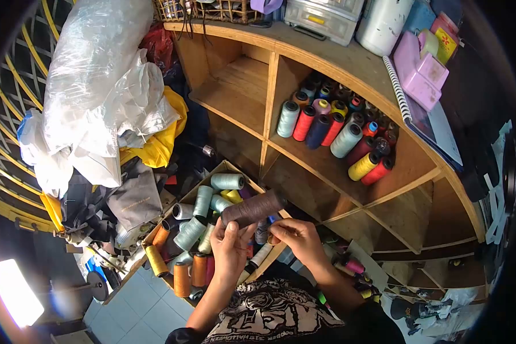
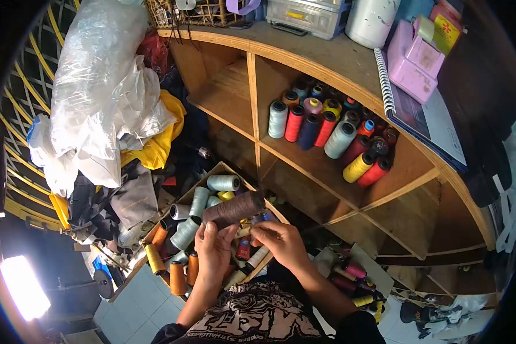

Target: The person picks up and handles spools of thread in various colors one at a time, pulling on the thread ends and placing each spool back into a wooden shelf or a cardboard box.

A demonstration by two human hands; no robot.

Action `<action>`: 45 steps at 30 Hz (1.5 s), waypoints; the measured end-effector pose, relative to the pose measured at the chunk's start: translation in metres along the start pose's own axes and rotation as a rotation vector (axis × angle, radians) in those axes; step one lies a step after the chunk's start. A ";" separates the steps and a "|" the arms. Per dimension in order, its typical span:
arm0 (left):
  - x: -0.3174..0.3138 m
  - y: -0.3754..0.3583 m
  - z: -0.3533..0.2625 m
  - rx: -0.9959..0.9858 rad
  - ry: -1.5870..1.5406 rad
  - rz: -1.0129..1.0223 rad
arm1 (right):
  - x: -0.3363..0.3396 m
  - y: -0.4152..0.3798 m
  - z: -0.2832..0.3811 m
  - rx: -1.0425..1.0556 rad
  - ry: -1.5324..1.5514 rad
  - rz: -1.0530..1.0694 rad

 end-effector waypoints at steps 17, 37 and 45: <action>-0.021 -0.008 -0.021 0.038 0.620 0.296 | 0.009 0.020 0.079 0.515 -0.522 0.080; -0.039 -0.035 -0.027 -0.721 0.793 0.315 | -0.019 0.021 -0.015 0.044 0.565 0.269; -0.035 -0.024 -0.025 -0.227 0.468 0.205 | 0.006 0.012 0.018 0.242 0.294 0.296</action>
Point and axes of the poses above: each hand's wrist, its own y-axis towards the middle knuckle, its own x-axis out of the back of the hand, z = x × y, the point moved 8 cm from there along y, towards the middle knuckle, and after that the axes turned 3 degrees about x, right-handed, at the moved point
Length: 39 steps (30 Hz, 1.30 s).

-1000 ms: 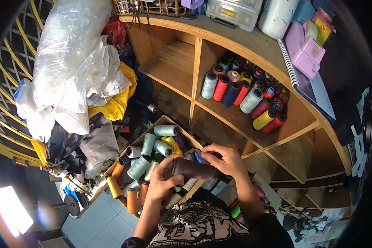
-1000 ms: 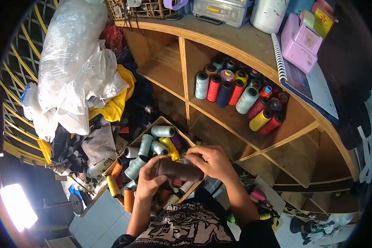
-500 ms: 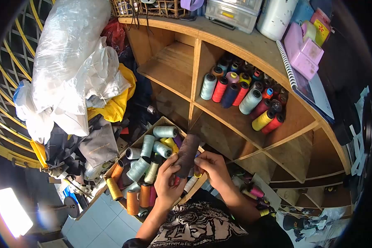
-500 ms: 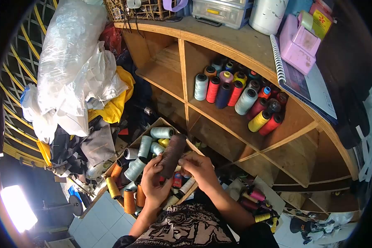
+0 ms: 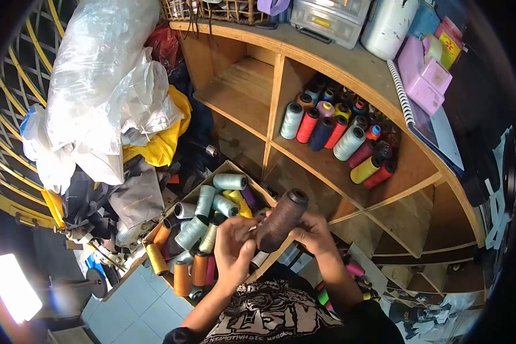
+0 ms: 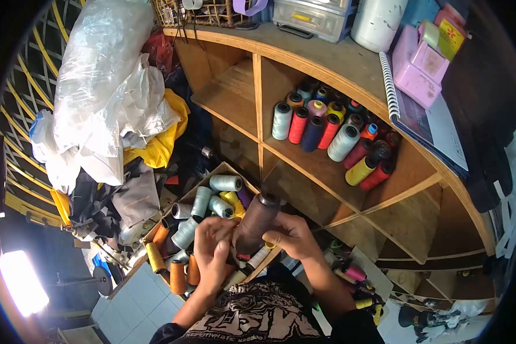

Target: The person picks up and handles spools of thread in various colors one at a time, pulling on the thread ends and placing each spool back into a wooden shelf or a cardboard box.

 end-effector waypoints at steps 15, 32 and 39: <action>0.000 0.018 -0.007 0.031 0.284 -0.012 | -0.004 -0.009 0.018 -0.025 -0.161 0.071; 0.035 0.007 -0.015 -0.079 0.212 -0.125 | 0.052 -0.004 0.042 0.214 -0.167 -0.231; -0.016 0.007 0.048 0.027 0.729 0.224 | 0.078 -0.016 0.057 0.263 -0.312 -0.438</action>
Point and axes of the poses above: each hand's wrist, its own y-axis towards the middle knuckle, its own x-axis out of the back of the hand, z = x × y, the point moved 8 cm from there along y, towards the middle knuckle, and after that the axes turned 3 degrees about x, right-handed, at the moved point
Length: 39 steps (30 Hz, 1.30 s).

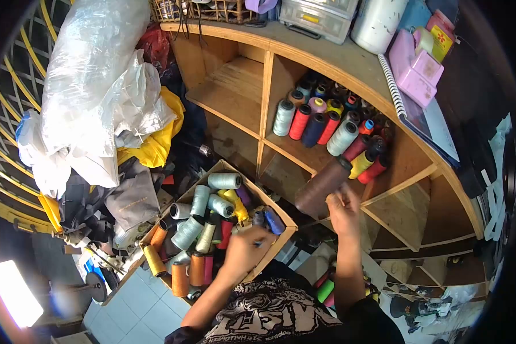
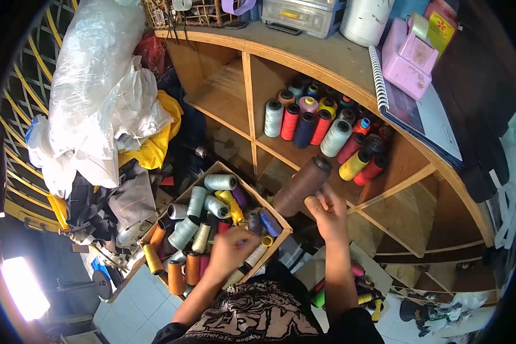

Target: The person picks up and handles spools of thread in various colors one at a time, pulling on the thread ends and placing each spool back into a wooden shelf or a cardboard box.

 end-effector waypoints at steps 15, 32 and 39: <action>-0.017 -0.018 0.088 0.036 0.342 0.115 | 0.064 0.012 0.024 0.144 -0.328 -0.412; -0.081 -0.151 0.297 0.331 0.799 0.934 | 0.045 0.055 -0.050 0.252 -1.018 -0.590; -0.089 -0.151 0.311 0.410 0.854 0.840 | 0.047 0.047 -0.055 0.325 -1.178 -0.596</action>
Point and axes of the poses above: each hand's wrist, its own y-axis towards the middle knuckle, its own x-axis out of the back of the hand, z = x × y, the point moved 8 cm from there along y, towards the middle knuckle, and after that the axes turned 3 degrees about x, right-handed, at the moved point
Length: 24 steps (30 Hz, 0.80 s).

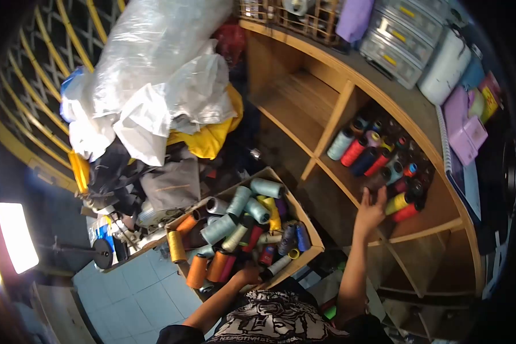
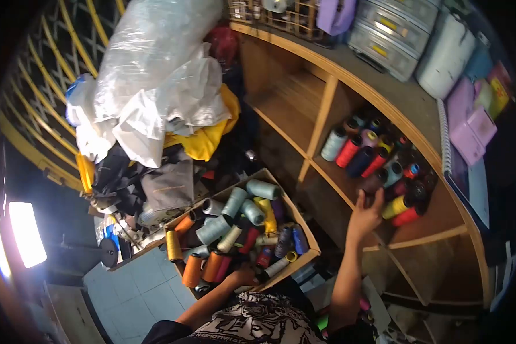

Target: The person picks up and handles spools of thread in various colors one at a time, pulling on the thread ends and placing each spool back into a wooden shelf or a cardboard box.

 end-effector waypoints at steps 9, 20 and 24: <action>0.058 -0.029 -0.002 -0.158 -0.473 0.087 | 0.005 0.000 0.013 -0.118 0.150 0.067; 0.167 -0.067 -0.002 -0.218 -0.954 -0.289 | -0.008 0.004 0.003 -0.141 0.090 0.044; 0.189 -0.071 -0.030 -0.376 -1.133 -0.259 | -0.010 0.005 0.003 -0.191 0.041 0.078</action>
Point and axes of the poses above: each hand's wrist, its own y-axis towards the middle knuckle, its own x-axis out of the back of the hand, z = x × y, the point moved 8 cm from there along y, towards the middle knuckle, and after that the axes turned 3 degrees about x, right-handed, at the moved point
